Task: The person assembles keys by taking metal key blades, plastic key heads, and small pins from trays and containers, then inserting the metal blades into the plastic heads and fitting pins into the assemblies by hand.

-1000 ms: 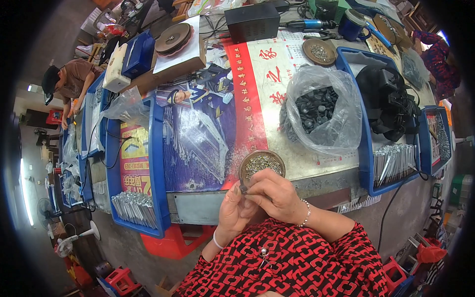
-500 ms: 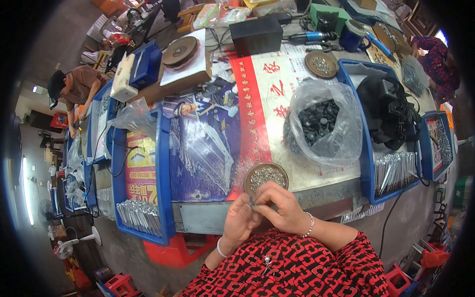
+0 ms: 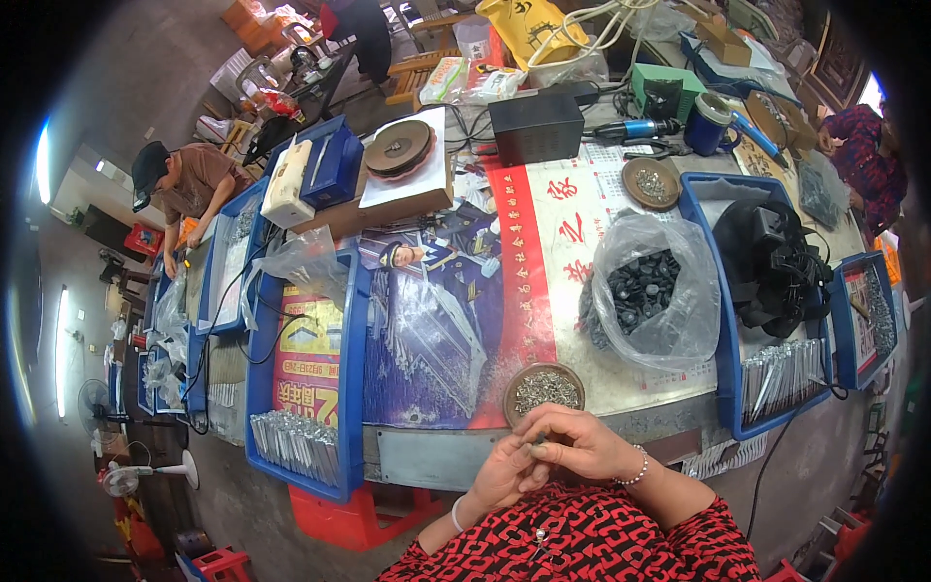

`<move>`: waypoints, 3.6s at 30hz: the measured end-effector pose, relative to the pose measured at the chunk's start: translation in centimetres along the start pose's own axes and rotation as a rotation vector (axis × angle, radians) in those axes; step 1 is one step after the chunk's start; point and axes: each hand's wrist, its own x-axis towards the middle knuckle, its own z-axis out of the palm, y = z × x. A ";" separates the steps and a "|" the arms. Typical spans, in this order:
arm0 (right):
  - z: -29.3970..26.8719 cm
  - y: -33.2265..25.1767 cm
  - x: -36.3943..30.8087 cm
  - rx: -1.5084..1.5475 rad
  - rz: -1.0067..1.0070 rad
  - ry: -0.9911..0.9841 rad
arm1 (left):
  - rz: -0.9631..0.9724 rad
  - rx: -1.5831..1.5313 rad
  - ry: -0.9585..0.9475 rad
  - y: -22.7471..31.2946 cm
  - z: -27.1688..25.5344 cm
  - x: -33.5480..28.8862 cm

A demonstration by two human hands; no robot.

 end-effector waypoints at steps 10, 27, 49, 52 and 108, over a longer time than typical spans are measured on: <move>1.3 1.4 0.0 0.107 0.218 0.145 | -0.053 -0.224 0.052 0.4 0.5 0.3; -0.6 -0.1 3.2 -0.271 0.156 0.091 | -0.110 -0.421 0.062 3.1 -0.3 -1.0; 0.4 -3.5 8.8 -0.993 -0.294 -0.688 | -0.104 -0.366 -0.021 4.6 -2.8 -1.2; -0.8 -3.7 11.4 -0.943 -0.210 -0.701 | 0.014 -0.266 0.278 7.7 -1.2 -1.8; -0.6 2.5 18.3 -0.836 0.048 0.145 | 1.115 0.907 0.713 2.6 -6.0 -5.2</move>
